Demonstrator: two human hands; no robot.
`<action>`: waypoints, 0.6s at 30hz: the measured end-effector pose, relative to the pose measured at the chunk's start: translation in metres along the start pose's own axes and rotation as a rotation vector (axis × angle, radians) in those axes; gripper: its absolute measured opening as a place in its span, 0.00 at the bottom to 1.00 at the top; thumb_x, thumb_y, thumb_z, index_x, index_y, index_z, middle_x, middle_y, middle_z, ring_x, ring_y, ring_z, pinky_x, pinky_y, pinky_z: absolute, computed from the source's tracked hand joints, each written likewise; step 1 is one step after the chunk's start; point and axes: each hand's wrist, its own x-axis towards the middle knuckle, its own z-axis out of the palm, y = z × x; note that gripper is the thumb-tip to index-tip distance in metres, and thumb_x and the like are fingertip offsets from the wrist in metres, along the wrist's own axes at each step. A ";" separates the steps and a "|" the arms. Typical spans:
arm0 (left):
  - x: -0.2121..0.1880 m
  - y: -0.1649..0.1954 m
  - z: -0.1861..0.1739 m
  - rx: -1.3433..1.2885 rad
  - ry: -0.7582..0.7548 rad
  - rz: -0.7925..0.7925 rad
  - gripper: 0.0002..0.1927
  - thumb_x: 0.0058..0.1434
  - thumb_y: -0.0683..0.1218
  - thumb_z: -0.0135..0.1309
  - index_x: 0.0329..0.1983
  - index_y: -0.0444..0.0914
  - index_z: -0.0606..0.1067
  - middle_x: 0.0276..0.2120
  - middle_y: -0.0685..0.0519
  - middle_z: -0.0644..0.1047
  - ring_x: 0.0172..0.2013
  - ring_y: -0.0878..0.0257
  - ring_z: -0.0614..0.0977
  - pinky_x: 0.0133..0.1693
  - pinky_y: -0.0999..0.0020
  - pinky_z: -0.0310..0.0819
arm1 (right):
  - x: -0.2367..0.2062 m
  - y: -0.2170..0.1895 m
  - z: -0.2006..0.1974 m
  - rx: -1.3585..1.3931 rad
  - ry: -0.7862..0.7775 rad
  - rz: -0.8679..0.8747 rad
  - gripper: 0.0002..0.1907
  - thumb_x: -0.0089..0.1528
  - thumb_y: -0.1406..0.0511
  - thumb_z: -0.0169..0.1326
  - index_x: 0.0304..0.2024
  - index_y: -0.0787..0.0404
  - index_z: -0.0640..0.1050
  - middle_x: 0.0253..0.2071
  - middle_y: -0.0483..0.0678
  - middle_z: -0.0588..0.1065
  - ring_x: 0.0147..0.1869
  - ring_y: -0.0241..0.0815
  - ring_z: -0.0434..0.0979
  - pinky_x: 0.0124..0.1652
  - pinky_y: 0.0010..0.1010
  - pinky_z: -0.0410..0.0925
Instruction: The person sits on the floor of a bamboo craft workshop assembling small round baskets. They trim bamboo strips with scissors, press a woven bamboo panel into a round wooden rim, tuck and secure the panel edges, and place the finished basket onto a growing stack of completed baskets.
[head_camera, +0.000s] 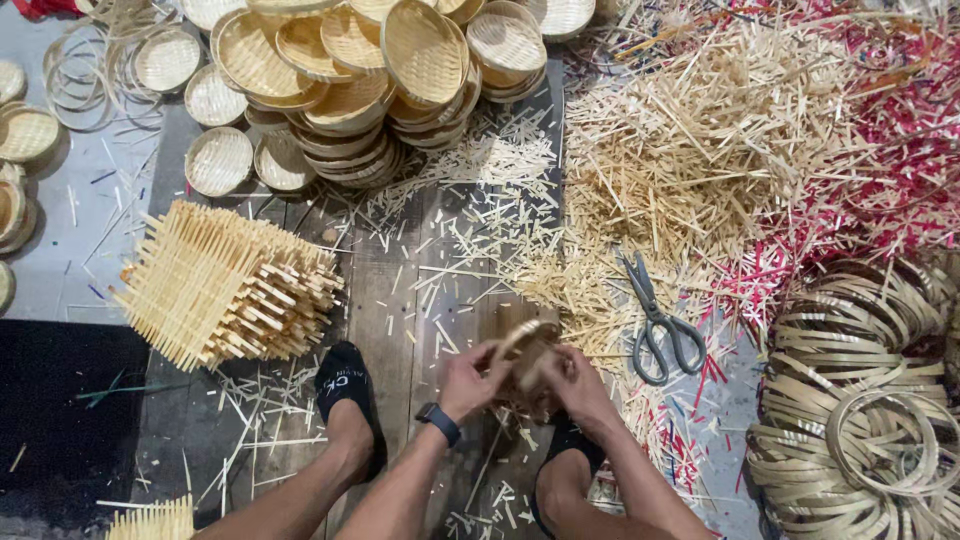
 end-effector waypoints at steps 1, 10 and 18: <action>0.000 0.013 0.003 -0.043 -0.053 0.067 0.19 0.61 0.50 0.63 0.51 0.34 0.80 0.37 0.48 0.84 0.35 0.61 0.84 0.40 0.64 0.81 | -0.002 -0.004 0.004 -0.058 0.068 -0.081 0.30 0.57 0.56 0.61 0.58 0.60 0.69 0.44 0.53 0.78 0.45 0.48 0.83 0.42 0.35 0.77; 0.009 0.065 0.031 0.139 0.132 -0.049 0.25 0.68 0.61 0.46 0.51 0.39 0.81 0.37 0.38 0.83 0.41 0.48 0.87 0.41 0.59 0.79 | -0.001 0.005 0.030 -0.136 0.246 -0.378 0.24 0.52 0.61 0.64 0.47 0.66 0.76 0.36 0.53 0.82 0.39 0.42 0.83 0.41 0.32 0.74; 0.050 -0.004 0.013 0.102 0.102 -0.247 0.31 0.70 0.66 0.39 0.49 0.40 0.83 0.34 0.40 0.82 0.36 0.48 0.84 0.38 0.52 0.78 | -0.002 0.013 0.017 -0.116 0.218 -0.390 0.31 0.52 0.56 0.67 0.52 0.68 0.77 0.35 0.55 0.79 0.38 0.44 0.78 0.40 0.32 0.72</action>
